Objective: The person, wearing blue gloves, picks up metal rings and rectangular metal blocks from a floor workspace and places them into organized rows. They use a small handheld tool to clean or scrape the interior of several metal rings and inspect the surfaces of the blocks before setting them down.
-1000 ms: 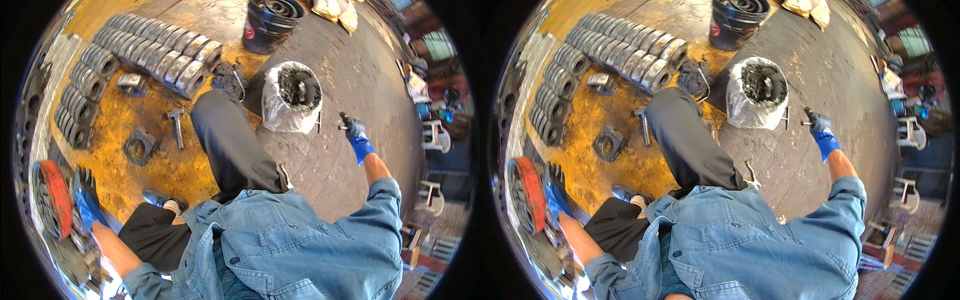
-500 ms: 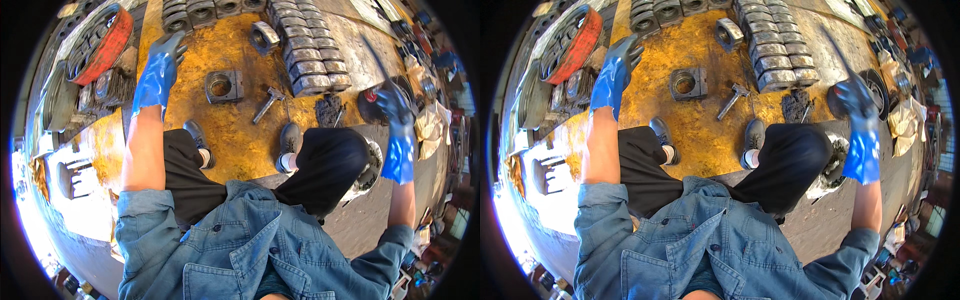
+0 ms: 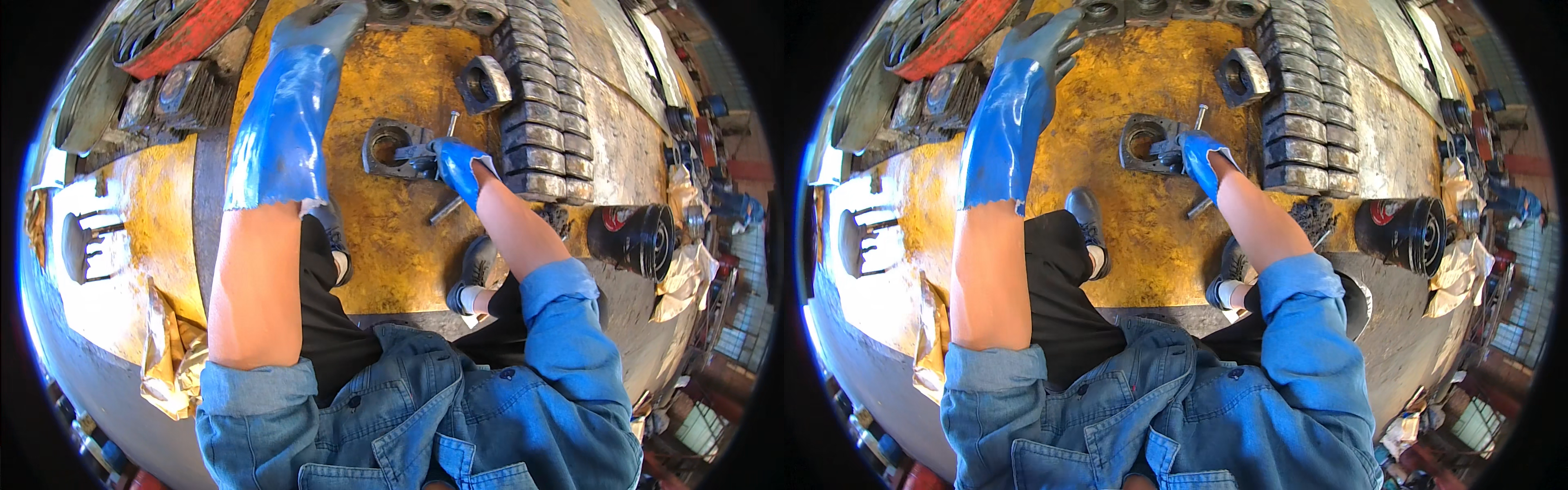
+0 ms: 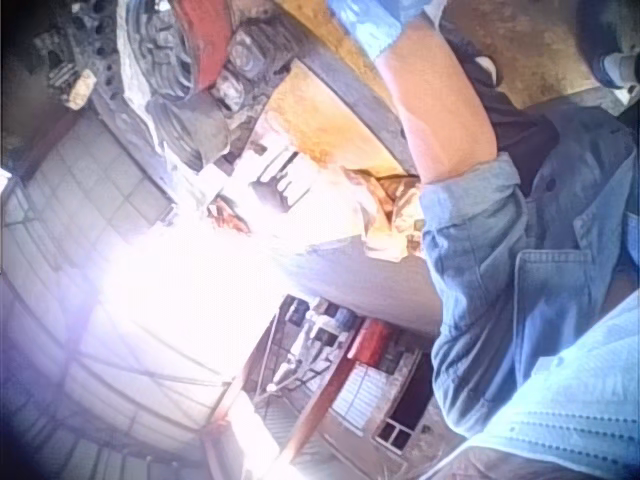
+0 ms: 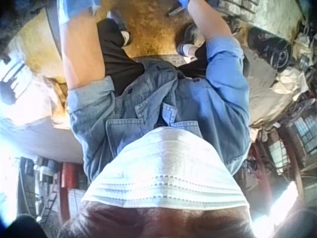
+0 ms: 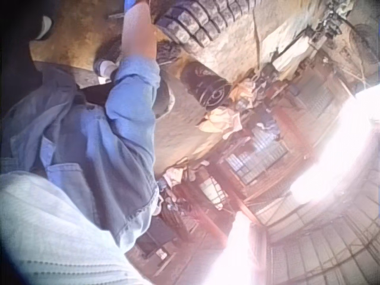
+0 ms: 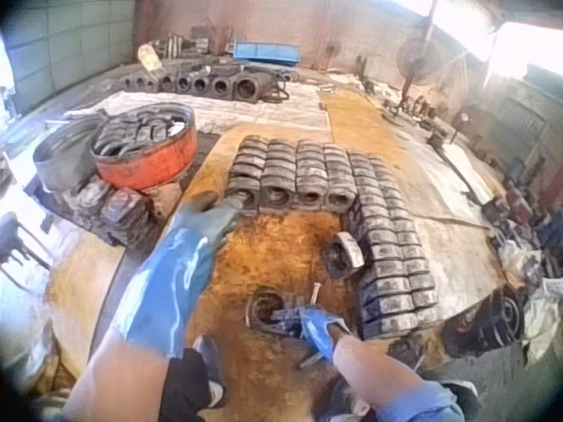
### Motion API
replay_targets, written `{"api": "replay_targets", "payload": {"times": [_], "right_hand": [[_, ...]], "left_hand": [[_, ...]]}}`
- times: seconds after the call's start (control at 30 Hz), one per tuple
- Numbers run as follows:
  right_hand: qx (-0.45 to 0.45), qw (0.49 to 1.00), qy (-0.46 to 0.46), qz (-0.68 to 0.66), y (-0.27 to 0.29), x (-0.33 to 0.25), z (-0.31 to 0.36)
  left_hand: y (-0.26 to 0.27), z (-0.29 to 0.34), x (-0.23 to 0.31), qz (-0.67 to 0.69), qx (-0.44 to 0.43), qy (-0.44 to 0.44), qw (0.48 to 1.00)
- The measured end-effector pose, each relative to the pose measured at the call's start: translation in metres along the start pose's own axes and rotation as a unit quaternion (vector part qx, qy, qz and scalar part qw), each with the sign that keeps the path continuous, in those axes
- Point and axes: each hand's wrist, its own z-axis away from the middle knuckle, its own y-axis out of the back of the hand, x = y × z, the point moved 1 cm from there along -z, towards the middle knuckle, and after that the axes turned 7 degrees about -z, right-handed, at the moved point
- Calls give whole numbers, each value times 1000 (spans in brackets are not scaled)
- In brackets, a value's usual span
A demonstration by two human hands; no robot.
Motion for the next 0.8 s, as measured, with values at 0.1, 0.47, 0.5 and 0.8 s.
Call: {"api": "replay_targets", "payload": {"times": [0.1,0.47,0.5,0.8], "right_hand": [[-39,998,-22,-52,-18,17,-35],[68,997,0,-34,-12,29,-98],[70,997,-10,-25,-19,27,-104],[-56,918,199,339,-3,32,-160]], "left_hand": [[22,7,-1,15,13,-6,1000],[48,37,-24,74,15,1,997],[54,38,-24,77,20,3,997],[59,53,-27,104,20,7,994]]}}
